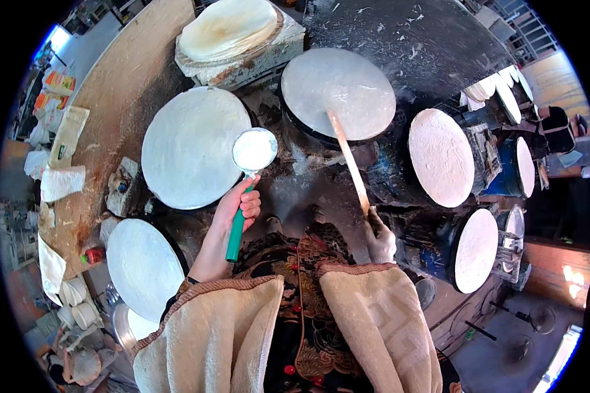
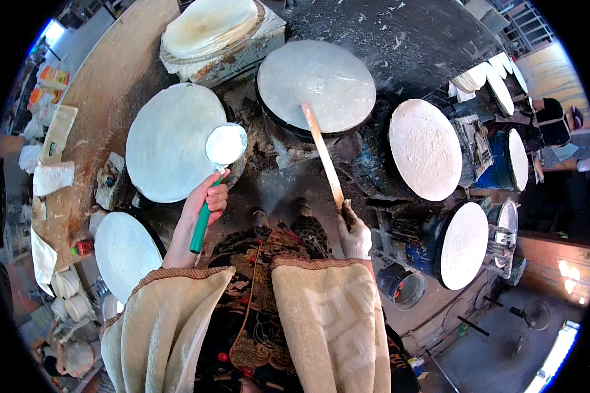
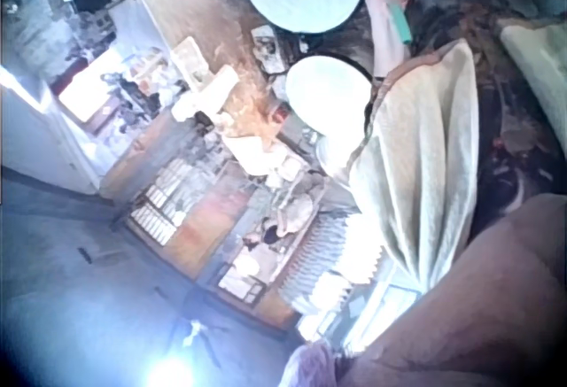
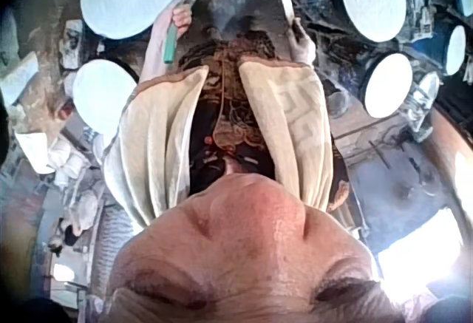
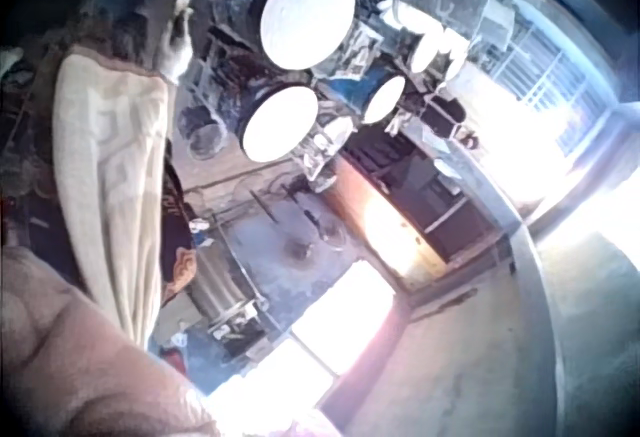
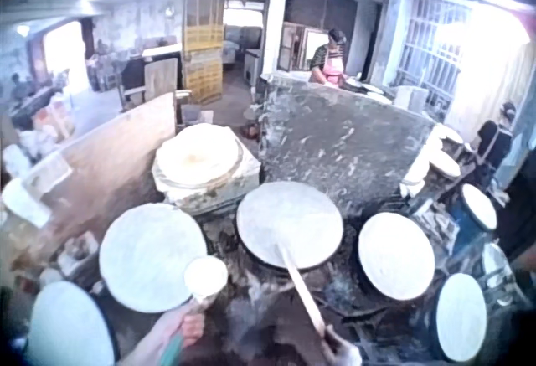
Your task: The person pours batter from a ladle onto a hot circular griddle and uses a wooden spreader to distribute it into a thin, round crepe. They then lift the cooked crepe and place it onto a growing stack of finished crepes. The process is repeated continuously with multiple crepes being prepared in a commercial kitchen setting.
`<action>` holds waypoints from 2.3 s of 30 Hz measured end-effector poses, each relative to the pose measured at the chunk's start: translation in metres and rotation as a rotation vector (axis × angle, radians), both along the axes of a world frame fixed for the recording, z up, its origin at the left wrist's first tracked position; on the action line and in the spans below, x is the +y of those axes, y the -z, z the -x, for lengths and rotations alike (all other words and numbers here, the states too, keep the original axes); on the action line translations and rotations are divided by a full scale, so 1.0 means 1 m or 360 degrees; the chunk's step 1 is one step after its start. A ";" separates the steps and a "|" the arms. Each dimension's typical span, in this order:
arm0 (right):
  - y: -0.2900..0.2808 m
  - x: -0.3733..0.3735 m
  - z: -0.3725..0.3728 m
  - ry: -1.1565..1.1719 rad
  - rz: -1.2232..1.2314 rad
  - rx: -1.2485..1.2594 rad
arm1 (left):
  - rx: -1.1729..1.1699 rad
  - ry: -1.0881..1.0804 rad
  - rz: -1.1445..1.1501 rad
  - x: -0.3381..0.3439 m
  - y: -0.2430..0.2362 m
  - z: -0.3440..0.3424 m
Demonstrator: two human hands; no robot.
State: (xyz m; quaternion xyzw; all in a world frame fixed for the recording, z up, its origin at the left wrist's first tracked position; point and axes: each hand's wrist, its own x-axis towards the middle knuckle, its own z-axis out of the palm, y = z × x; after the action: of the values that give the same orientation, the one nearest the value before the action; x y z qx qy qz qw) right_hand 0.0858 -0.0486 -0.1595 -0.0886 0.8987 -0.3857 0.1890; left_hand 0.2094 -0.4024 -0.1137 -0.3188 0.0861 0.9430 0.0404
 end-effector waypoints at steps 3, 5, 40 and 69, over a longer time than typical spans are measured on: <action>-0.005 -0.004 0.001 -0.0201 -0.0521 0.0143 | -0.0059 0.0067 0.0227 0.012 -0.020 -0.007; -0.014 -0.011 0.000 -0.0261 -0.0708 0.0130 | -0.0052 0.0122 0.0396 0.016 -0.031 -0.007; -0.084 -0.077 0.055 -0.0829 -0.0131 -0.0421 | -0.0185 0.0306 0.0746 0.113 -0.041 0.004; 0.089 0.239 0.053 0.1309 0.0706 -0.0385 | -0.0030 0.0217 0.0425 0.228 -0.057 0.013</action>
State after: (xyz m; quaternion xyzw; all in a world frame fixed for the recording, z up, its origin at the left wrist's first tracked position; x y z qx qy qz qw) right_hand 0.0331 0.1903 -0.2485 0.2814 0.7269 -0.6183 0.1005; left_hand 0.1960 -0.1741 -0.0567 -0.3235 0.2317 0.9153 0.0623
